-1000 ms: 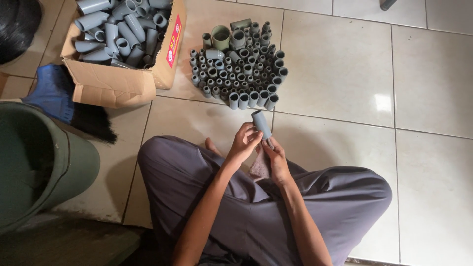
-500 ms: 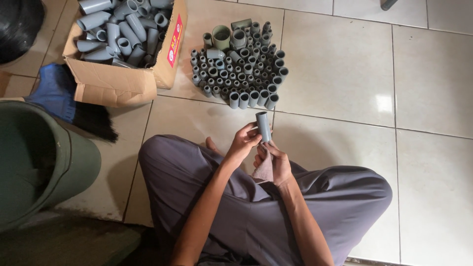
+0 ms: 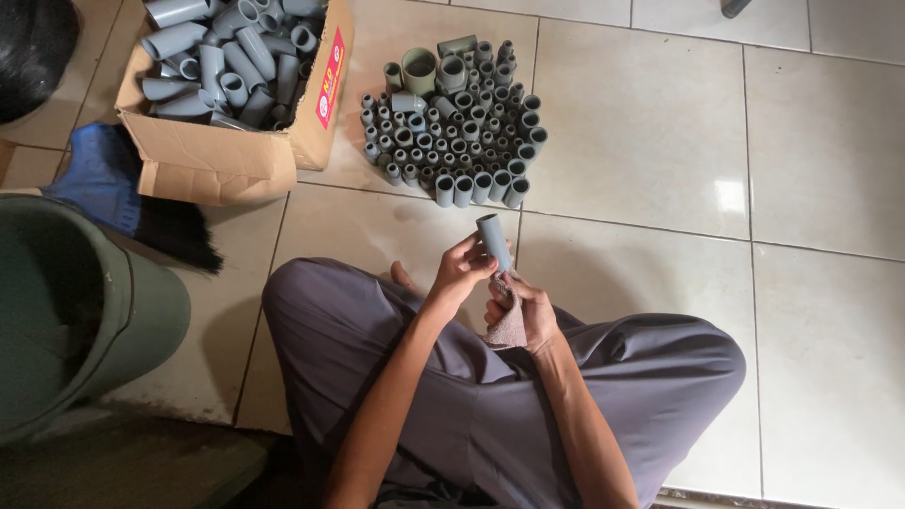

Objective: The person sits on the floor and wipes small grey pipe fittings with a cloth. They pick up each fitting from a cardboard box, wipe it thoroughly, and place it into a growing pile on the floor.

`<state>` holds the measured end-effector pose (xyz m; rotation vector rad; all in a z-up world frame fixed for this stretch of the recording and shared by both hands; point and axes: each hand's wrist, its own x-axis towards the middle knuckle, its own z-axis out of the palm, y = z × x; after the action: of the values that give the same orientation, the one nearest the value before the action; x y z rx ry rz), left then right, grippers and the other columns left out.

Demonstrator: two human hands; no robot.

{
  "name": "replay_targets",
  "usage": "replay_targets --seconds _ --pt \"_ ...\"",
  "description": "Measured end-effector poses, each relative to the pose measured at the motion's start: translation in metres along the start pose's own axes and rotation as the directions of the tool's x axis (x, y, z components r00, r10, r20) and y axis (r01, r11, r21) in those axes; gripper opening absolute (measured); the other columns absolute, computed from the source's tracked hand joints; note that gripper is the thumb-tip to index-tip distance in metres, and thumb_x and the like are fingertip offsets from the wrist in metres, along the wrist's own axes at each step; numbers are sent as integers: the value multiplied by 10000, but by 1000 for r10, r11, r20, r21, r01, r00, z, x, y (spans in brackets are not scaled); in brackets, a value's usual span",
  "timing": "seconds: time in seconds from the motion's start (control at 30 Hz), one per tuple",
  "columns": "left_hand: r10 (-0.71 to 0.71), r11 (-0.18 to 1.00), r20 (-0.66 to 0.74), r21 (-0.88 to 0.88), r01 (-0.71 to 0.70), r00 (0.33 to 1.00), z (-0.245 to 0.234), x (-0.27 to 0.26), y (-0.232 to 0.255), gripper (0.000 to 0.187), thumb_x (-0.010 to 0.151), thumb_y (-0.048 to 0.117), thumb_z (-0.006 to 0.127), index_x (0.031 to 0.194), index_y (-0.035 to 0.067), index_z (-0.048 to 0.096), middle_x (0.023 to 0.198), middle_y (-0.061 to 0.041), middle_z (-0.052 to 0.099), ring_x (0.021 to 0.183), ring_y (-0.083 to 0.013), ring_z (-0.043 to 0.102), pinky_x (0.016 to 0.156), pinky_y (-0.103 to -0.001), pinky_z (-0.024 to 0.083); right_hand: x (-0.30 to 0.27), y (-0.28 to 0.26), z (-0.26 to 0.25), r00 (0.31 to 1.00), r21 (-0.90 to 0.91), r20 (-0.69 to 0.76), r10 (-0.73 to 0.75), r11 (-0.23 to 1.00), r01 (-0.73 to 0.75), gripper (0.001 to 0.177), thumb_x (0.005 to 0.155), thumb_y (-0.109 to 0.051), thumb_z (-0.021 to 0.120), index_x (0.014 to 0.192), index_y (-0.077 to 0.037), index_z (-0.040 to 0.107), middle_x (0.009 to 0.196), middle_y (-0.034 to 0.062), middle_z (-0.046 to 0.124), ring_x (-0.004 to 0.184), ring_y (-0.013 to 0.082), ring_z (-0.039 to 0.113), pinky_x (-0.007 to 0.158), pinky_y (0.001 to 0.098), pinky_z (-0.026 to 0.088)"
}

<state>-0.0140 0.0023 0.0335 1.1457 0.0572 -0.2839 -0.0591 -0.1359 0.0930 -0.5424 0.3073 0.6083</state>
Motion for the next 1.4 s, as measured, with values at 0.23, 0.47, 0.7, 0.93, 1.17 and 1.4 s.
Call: replay_targets --seconds 0.23,0.47,0.7,0.93,1.17,1.4 --pt "30 999 -82 -26 -32 996 11 -4 17 695 915 31 742 1526 52 411 1292 -228 614 1135 -278 633 976 -452 528 8 2 -10 1000 -15 6 -20 1000 20 182 980 -222 649 901 -86 558 587 -26 290 439 131 326 464 287 310" --pt "129 991 -261 17 -129 957 -15 17 -10 682 916 55 752 1493 -9 394 1269 -263 591 1112 -329 668 1001 -498 538 16 5 -26 999 -8 -49 -18 1000 18 168 977 -199 650 893 -95 550 587 -5 362 467 163 404 487 290 372" --pt "385 871 -382 452 -193 840 -37 27 52 679 783 16 811 1362 19 456 1207 -252 577 1046 -406 712 956 -520 586 24 4 -48 983 27 -154 -100 994 105 110 996 -144 617 928 -86 552 668 -3 476 556 123 514 553 237 433" --pt "563 500 -268 864 -64 782 -92 64 60 470 736 -7 752 1138 -11 508 988 -213 619 941 -431 686 792 -551 597 36 8 -64 974 54 -204 -102 992 115 125 982 -137 648 883 -110 575 683 20 555 571 129 557 584 238 486" --pt "543 515 -291 856 -39 788 -119 102 12 533 706 -8 826 1165 11 556 1016 -190 650 975 -412 702 817 -525 608 38 9 -67 971 68 -214 -105 990 122 149 987 -124 641 860 -115 565 693 27 559 593 139 550 598 255 478" --pt "542 637 -317 759 -135 778 -125 109 0 590 627 -36 903 1110 0 568 931 -204 612 877 -435 719 761 -440 634 42 8 -74 990 95 -139 -25 995 39 158 1010 -196 618 877 -118 579 649 4 479 536 129 460 531 266 424"
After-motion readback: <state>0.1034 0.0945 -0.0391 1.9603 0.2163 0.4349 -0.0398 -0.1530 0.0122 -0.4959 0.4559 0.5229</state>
